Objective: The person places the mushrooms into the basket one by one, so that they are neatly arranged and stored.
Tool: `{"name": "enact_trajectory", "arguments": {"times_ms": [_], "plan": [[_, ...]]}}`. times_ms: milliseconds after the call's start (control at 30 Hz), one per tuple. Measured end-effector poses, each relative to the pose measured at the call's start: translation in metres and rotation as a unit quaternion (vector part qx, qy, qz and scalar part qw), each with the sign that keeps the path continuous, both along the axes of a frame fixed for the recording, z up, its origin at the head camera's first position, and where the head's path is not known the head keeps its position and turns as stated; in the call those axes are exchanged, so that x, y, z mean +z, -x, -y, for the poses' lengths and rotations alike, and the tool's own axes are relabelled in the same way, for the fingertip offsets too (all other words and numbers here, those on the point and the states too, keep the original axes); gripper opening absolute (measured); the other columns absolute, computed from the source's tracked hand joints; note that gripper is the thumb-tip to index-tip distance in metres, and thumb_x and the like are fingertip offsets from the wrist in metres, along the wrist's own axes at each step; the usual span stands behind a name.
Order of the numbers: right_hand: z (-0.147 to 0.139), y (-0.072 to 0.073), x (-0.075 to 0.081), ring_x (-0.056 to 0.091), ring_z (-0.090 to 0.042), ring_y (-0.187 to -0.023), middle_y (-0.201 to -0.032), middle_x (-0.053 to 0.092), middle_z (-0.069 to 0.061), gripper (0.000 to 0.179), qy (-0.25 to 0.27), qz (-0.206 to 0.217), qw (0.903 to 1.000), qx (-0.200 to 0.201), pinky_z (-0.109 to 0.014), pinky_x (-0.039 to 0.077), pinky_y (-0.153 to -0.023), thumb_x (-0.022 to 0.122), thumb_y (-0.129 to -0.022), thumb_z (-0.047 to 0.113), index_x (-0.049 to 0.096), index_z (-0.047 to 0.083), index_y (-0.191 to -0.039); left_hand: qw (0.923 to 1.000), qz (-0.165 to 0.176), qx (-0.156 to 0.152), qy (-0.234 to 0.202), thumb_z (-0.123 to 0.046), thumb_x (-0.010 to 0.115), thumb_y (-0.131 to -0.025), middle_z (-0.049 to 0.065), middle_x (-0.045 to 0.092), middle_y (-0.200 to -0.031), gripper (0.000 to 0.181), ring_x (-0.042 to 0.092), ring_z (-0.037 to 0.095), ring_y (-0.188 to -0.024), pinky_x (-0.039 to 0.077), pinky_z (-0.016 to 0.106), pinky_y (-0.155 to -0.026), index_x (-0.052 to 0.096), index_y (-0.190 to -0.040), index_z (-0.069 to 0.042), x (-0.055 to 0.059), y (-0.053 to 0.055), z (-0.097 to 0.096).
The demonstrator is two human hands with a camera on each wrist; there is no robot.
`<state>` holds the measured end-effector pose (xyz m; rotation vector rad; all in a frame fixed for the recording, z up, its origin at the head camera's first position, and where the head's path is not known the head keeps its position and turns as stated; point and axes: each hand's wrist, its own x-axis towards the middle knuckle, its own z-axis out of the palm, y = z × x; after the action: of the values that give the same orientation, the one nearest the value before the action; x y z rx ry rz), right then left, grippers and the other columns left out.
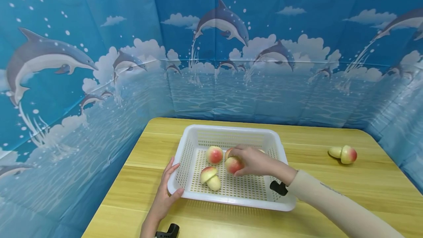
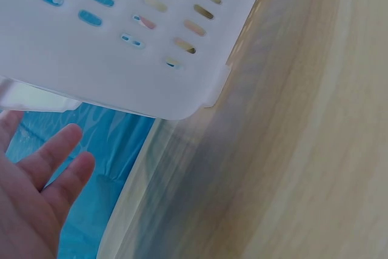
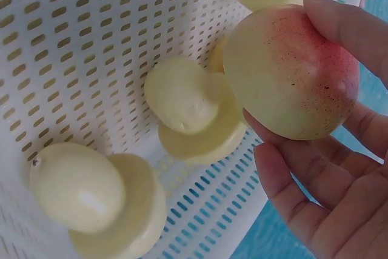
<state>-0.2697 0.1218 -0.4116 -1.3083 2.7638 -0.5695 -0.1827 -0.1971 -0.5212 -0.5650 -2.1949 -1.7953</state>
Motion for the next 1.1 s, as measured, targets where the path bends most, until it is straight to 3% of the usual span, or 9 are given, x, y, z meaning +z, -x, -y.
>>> {"name": "enact_trajectory", "arguments": {"times_ms": [367,767,1100], "plan": [[0.005,-0.003,-0.001,0.056,-0.014,-0.097,-0.116,0.057,0.000,0.049,-0.016,0.027,0.9994,0.013,-0.032,0.049,-0.081,0.083,-0.071,0.025,0.062,0.013,-0.113,1.0000,0.001,0.000,0.001,-0.011,0.062,-0.082,0.009,0.006,-0.158,0.070,0.016,0.040,-0.137,0.033,0.031,-0.098,0.034,-0.145,-0.013,0.001,0.000,0.000],[0.008,0.000,-0.012,0.051,-0.005,-0.087,-0.103,0.057,0.009,0.047,-0.030,0.029,0.9981,0.046,-0.026,0.047,-0.077,0.084,-0.068,0.025,0.063,0.017,-0.110,1.0000,0.005,0.003,0.001,-0.011,0.062,-0.082,0.008,0.006,-0.158,0.070,0.015,0.039,-0.138,0.033,0.031,-0.099,0.034,-0.146,-0.013,0.001,-0.001,0.000],[0.013,-0.001,-0.021,0.051,-0.005,-0.084,-0.098,0.056,0.010,0.046,-0.037,0.024,0.9976,0.054,-0.025,0.047,-0.075,0.086,-0.065,0.022,0.063,0.018,-0.105,0.9999,0.008,-0.004,-0.006,-0.009,0.062,-0.081,0.008,0.006,-0.158,0.070,0.016,0.038,-0.138,0.037,0.039,-0.097,0.035,-0.145,-0.016,0.002,0.000,0.000]]}}
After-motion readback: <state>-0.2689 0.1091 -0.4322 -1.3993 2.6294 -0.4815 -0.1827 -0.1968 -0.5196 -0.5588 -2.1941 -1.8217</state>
